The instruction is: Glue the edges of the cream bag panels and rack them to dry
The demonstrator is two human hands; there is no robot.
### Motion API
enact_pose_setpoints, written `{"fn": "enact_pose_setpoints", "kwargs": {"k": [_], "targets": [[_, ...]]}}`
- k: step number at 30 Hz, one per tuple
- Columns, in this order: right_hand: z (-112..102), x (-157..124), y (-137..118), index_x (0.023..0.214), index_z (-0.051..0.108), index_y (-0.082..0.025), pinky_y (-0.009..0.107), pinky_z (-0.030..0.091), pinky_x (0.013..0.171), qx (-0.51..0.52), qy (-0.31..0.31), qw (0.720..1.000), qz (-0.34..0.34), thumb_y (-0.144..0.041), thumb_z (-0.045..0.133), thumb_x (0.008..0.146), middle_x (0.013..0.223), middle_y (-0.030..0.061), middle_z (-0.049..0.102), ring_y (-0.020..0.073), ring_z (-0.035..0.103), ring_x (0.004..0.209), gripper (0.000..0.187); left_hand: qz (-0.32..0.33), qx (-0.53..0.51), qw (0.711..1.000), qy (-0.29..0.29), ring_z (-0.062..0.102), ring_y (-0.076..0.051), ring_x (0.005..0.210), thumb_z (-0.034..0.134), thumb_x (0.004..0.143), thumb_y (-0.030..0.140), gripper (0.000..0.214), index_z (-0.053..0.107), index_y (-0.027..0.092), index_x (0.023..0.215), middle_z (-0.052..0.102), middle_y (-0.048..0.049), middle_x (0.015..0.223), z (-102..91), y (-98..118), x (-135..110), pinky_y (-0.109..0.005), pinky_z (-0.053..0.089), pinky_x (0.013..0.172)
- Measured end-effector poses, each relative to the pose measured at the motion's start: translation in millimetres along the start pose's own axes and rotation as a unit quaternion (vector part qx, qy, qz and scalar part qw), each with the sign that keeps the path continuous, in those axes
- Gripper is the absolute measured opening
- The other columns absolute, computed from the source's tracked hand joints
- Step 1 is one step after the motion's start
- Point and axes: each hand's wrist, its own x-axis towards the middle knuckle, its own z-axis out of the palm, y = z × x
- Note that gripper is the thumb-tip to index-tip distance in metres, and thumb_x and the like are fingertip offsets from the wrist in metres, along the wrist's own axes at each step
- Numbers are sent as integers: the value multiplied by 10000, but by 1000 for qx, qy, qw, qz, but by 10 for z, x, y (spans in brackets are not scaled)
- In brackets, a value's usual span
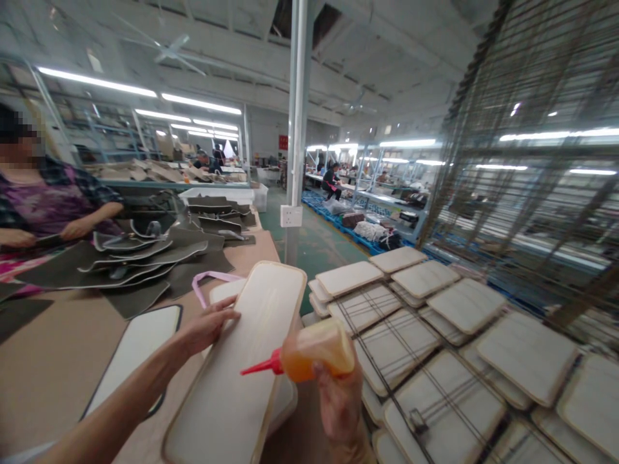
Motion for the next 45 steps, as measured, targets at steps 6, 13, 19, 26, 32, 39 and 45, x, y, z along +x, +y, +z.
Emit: {"fn": "enact_pose_setpoints", "kwargs": {"k": [6, 13, 19, 26, 32, 39, 45], "targets": [[-307, 385, -253, 1016, 751, -201, 327, 646, 774, 119, 149, 979, 77, -421, 808, 741, 996, 79, 792, 224, 760, 881, 358, -5, 9, 1000, -7, 720, -246, 799, 729, 558, 190, 588, 690, 172, 1144, 781, -33, 879, -4, -97, 67, -305, 540, 699], [-1034, 239, -623, 1059, 734, -132, 348, 644, 812, 202, 335, 914, 109, -386, 624, 884, 1054, 161, 771, 253, 742, 1013, 327, -8, 36, 996, -83, 716, -247, 907, 720, 595, 179, 614, 670, 189, 1207, 788, -31, 941, 223, -258, 338, -306, 531, 823], [-1411, -102, -1301, 1174, 698, -139, 343, 640, 817, 166, 409, 897, -32, -379, 608, 895, 1200, 169, 726, 257, 697, 1130, 378, -81, 68, 980, -169, 705, -240, 728, 752, 559, 233, 954, 417, 168, 1450, 761, -15, 808, 915, -579, 589, -324, 540, 705], [-1724, -497, -1807, 1190, 687, -109, 331, 654, 767, 155, 497, 852, -50, -371, 539, 924, 1199, 207, 720, 274, 693, 1138, 401, -76, 116, 953, -269, 619, -169, 564, 666, 545, 191, 711, 546, 149, 1245, 664, 43, 648, 2167, -1078, 698, -242, 450, 518], [-1963, -830, -2277, 1297, 617, -162, 281, 660, 657, 255, 552, 793, -36, -289, 383, 1009, 1067, 120, 774, 203, 774, 857, 392, -79, 188, 933, -296, 636, -190, 577, 617, 553, 166, 588, 572, 135, 1139, 687, 6, 656, 3173, -1276, 917, -273, 501, 560], [-2867, -1248, -2323, 1330, 600, -197, 359, 671, 742, 229, 534, 811, -61, -282, 433, 970, 1191, 115, 744, 251, 740, 1035, 406, -8, 342, 924, -173, 700, -269, 814, 646, 647, 110, 624, 523, 129, 1259, 716, -62, 819, 3783, -1560, 1195, -350, 530, 728], [-3306, -1326, -2255, 1359, 578, -218, 323, 659, 827, 206, 499, 838, -77, -189, 528, 889, 1282, 82, 707, 241, 695, 1138, 473, 86, 465, 879, -61, 474, -376, 1322, 601, 679, 22, 617, 541, 125, 1284, 592, -220, 1321, 3855, -1751, 1171, -491, 373, 1044]]}}
